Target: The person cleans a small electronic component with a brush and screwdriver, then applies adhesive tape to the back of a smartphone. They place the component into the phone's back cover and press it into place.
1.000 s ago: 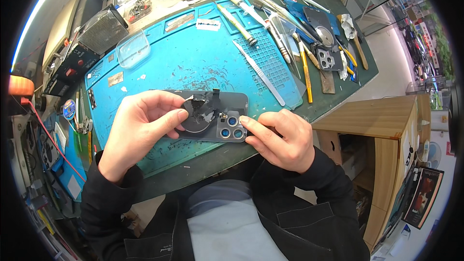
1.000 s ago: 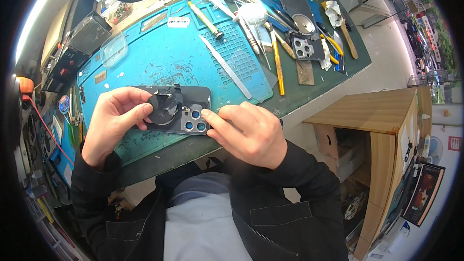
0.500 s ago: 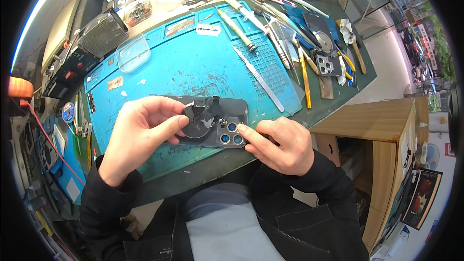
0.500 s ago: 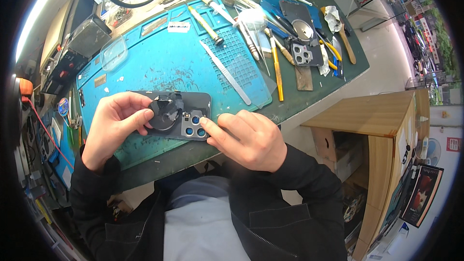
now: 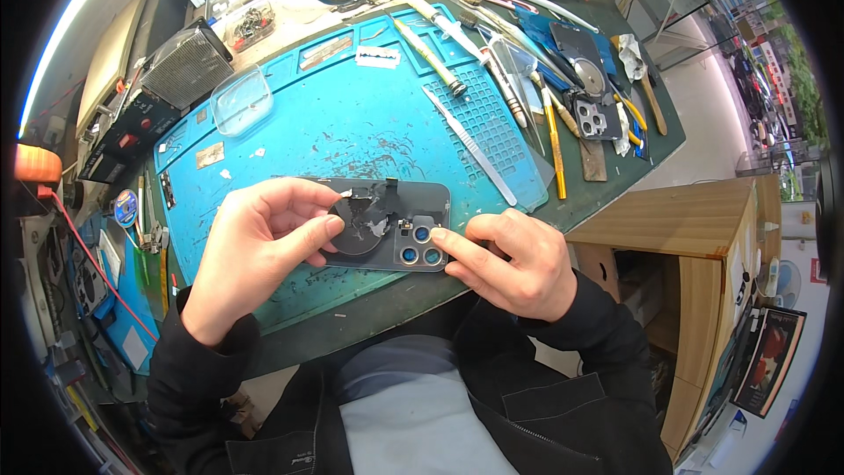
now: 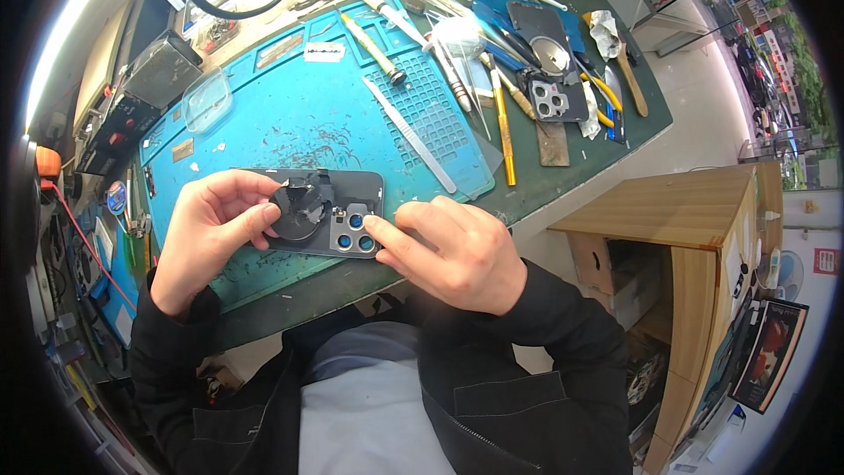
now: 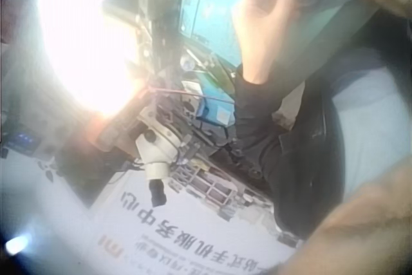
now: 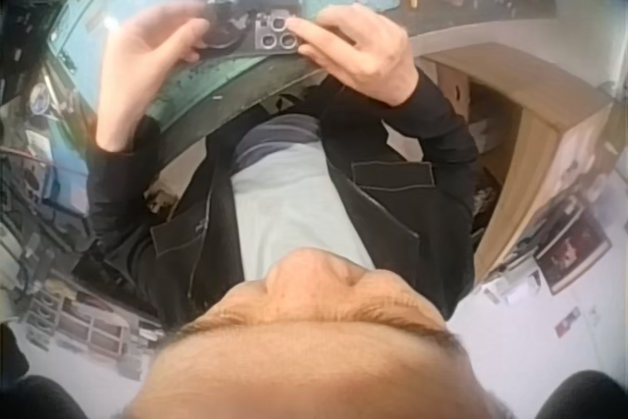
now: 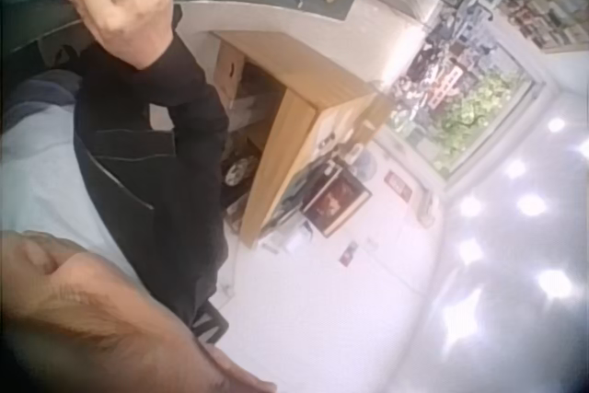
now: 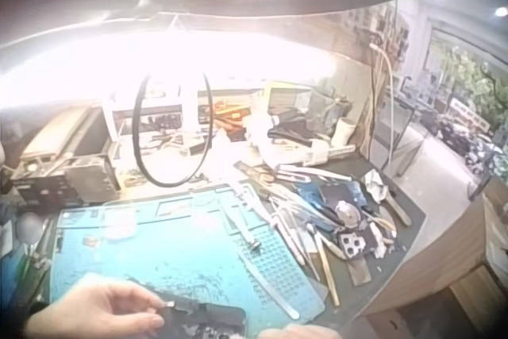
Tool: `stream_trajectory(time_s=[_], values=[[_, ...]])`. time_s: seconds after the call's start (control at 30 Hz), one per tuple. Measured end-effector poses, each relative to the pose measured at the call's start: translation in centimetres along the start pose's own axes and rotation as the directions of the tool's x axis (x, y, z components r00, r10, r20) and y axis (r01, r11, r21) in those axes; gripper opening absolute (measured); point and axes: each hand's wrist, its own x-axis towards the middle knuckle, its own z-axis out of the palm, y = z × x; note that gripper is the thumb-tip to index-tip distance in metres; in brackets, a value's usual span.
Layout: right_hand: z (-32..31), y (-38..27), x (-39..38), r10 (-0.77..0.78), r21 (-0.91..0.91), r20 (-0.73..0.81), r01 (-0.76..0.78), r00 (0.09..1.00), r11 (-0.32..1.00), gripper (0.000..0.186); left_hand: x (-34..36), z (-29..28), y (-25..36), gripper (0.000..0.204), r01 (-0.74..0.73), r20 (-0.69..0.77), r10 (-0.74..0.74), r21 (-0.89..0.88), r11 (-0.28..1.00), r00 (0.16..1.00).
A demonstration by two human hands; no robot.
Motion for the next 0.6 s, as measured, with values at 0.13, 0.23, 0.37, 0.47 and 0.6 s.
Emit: stream_trajectory(time_s=[0.13, 0.23, 0.37, 0.47, 0.6], values=[[0.0, 0.1, 0.1, 0.008, 0.037, -0.02, -0.007, 1.0, 0.999, 0.04, 0.1, 0.0, 0.0, 0.026, 0.0, 0.001, 0.0, -0.007, 1.0, 1.0], [0.1, 0.5, 0.4, 0.015, 0.079, -0.061, -0.01, 0.998, 0.997, 0.042, 0.1, -0.1, -0.1, 0.026, 0.004, 0.002, -0.004, -0.013, 1.0, 1.0], [-0.3, 0.1, 1.6, -0.004, 0.047, 0.008, 0.004, 1.0, 0.999, 0.041, 0.1, -0.1, -0.2, 0.027, 0.016, 0.0, -0.016, -0.02, 1.0, 1.0], [0.2, 0.2, 1.7, -0.028, 0.01, 0.03, 0.028, 0.999, 1.0, 0.042, 0.0, 0.0, -0.1, 0.027, 0.024, -0.005, -0.024, -0.027, 0.999, 1.0], [0.2, 0.2, 1.8, -0.045, -0.027, 0.057, 0.047, 0.997, 0.999, 0.052, 0.1, 0.1, 0.0, 0.027, 0.031, -0.003, -0.031, -0.027, 0.999, 0.999]])
